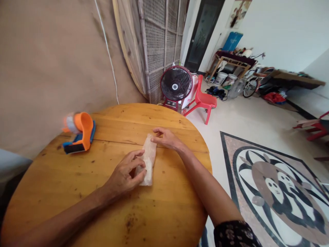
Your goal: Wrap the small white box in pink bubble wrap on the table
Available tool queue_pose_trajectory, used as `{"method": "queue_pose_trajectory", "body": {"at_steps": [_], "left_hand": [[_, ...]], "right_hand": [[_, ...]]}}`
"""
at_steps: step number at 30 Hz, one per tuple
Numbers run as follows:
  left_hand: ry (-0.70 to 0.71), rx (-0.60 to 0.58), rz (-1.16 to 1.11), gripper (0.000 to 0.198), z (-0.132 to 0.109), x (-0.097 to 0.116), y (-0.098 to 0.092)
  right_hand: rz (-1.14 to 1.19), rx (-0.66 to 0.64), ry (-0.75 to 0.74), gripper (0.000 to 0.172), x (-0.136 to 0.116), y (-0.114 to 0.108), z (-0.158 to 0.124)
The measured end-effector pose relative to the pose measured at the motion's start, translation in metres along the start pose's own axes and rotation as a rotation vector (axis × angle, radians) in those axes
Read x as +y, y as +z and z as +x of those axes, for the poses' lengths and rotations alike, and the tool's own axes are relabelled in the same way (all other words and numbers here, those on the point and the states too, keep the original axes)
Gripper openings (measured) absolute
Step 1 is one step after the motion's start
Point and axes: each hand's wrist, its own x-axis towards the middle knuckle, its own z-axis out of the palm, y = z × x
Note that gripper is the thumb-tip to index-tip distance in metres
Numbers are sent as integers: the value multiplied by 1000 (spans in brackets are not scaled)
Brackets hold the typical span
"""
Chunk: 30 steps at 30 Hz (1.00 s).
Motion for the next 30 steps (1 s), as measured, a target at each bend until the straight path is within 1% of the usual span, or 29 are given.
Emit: {"method": "queue_pose_trajectory", "body": {"at_steps": [2,4,6,9,12,17,20,23,27,30], "left_hand": [[2,-7,-11,7,0,0,0],[12,-9,-15,8,0,0,0],[18,-10,-17,9,0,0,-1],[16,-5,-22,10,1,1,-2],[10,2,-32,10,2,2,-3],[-16,-28,-81,10,7,2,-3],[-44,-59,-116,11,8,2,-3],[-56,-97,-123,10,10,3,-4],[-56,-160,-104,10,11,3,-8],[-24,-207,-62,12,14,3,-12]], "right_hand": [[47,-20,-16,42,2,3,9],[94,-30,-21,30,4,5,14],[144,-4,-24,23,7,6,17],[246,50,-21,21,11,9,17],[327,73,19,20,13,11,17],[387,141,137,21,13,12,16],[415,151,162,18,16,14,16],[376,173,186,15,19,15,18],[368,123,195,15,18,14,17],[390,87,192,17,15,14,15]]}}
